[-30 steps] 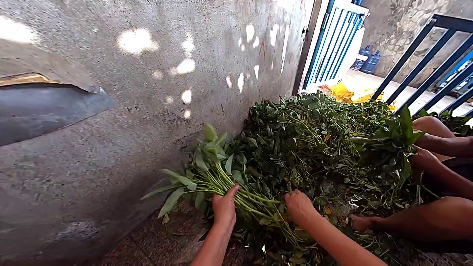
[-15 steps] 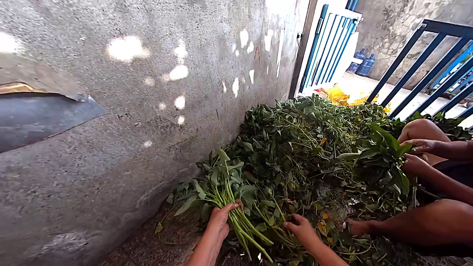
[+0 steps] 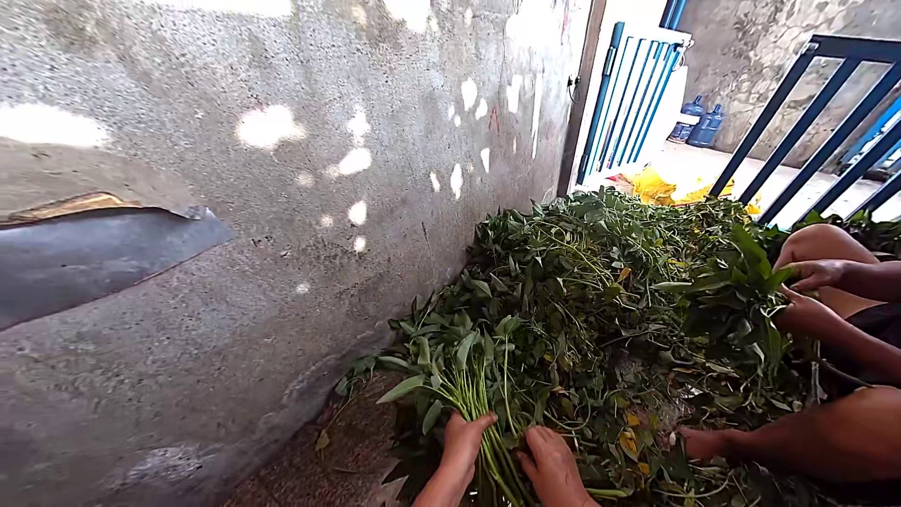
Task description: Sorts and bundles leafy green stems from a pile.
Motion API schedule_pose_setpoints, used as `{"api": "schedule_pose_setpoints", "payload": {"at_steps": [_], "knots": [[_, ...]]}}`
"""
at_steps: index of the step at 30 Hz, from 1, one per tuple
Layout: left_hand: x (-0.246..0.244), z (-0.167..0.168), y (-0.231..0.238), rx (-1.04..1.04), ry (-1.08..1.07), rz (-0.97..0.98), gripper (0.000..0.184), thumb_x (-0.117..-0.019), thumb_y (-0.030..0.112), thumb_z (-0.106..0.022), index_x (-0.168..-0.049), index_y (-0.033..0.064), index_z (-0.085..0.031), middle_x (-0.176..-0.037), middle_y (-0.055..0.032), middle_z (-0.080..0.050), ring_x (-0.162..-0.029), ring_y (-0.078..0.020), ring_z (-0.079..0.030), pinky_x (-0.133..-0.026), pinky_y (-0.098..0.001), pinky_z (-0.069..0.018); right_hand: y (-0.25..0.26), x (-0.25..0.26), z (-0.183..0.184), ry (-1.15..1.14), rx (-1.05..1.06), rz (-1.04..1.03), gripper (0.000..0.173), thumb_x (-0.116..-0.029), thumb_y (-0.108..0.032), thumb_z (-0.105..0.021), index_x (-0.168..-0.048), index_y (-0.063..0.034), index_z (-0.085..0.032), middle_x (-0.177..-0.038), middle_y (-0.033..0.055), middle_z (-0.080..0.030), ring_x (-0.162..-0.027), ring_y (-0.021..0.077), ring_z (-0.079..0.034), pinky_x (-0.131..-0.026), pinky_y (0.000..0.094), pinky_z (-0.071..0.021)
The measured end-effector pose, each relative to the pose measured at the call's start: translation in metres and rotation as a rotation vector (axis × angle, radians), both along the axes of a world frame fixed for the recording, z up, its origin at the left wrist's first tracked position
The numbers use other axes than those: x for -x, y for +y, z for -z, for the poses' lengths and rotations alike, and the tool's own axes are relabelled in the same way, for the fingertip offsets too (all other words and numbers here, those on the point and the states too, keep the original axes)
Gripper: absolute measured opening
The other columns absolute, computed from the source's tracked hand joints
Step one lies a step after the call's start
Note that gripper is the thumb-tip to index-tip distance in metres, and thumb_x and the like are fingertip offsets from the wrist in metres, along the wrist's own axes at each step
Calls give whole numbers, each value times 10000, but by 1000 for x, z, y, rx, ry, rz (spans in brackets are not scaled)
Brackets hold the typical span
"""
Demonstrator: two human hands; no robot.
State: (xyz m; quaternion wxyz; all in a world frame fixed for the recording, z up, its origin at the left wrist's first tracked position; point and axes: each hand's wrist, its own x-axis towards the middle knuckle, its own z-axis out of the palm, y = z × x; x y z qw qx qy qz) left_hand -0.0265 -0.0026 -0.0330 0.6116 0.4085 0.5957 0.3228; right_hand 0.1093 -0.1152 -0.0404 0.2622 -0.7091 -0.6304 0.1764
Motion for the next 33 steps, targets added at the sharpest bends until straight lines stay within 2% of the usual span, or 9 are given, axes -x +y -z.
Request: {"api": "schedule_pose_setpoints", "payload": {"at_steps": [4,15,17,19,20,23,26,27,33], "knots": [[0,3,3,-8,-100,-3,633,-822,-3,-812,-1367,-40,-492,-1194,-188,-673,-1067,-235,-682,-921,-399,-578,3,8,6,-182,-188,-102,106,-926,-127,-675,-979,-48,-720,-931,135,-722,-931,311,-726,-831,494,-592],[-6,-5,2,-110,-66,35,607,-793,-25,-803,-1327,-51,-516,-1157,-186,-673,-1039,-220,-684,-895,-370,-581,3,2,2,-252,-288,-237,73,-952,-128,-651,-943,-98,-717,-864,101,-688,-849,284,-709,-744,468,-590],[-4,-3,4,-105,-53,-5,596,-807,-22,-795,-1331,-51,-514,-1178,-195,-664,-1052,-229,-678,-902,-379,-579,2,-2,-6,-208,-171,-343,107,-990,-163,-626,-987,-102,-714,-981,125,-695,-953,306,-704,-801,499,-584],[0,-2,9,-100,-21,-3,619,-817,-16,-798,-1357,-50,-497,-1217,-203,-649,-1090,-238,-664,-931,-393,-566,4,-6,-20,-2,21,-330,175,-984,-192,-633,-1061,-62,-721,-1230,178,-665,-1169,340,-638,-975,553,-508],[2,-2,11,-103,-5,14,632,-813,-11,-803,-1364,-48,-495,-1223,-204,-649,-1098,-241,-664,-937,-398,-567,7,-9,-26,153,59,-257,198,-966,-186,-644,-1069,-32,-712,-1308,188,-626,-1219,313,-610,-1028,514,-488],[1,-7,6,-105,27,103,640,-795,4,-812,-1355,-45,-505,-1210,-195,-657,-1094,-232,-667,-942,-400,-564,22,-24,-32,490,-11,-74,215,-957,-144,-643,-1097,17,-665,-1407,169,-563,-1112,192,-652,-908,338,-571],[-8,-16,-4,-122,6,196,632,-770,9,-808,-1332,-35,-521,-1172,-164,-677,-1055,-198,-684,-918,-366,-579,32,-36,-26,522,-5,-111,376,-996,-139,-589,-1344,2,-600,-1362,150,-608,-1074,179,-658,-935,320,-551],[-10,-18,-6,-123,-10,208,622,-768,5,-806,-1321,-35,-526,-1154,-157,-684,-1037,-191,-690,-907,-358,-583,33,-37,-24,495,0,-119,385,-1002,-140,-584,-1357,7,-594,-1290,157,-641,-1079,195,-660,-967,335,-541],[-8,-23,-5,-103,-54,96,589,-799,-8,-798,-1316,-42,-517,-1122,-173,-685,-992,-209,-700,-862,-362,-596,27,-32,-29,125,-93,-191,227,-1006,-127,-562,-1110,42,-672,-1094,205,-685,-1083,309,-675,-1003,412,-534]]}}
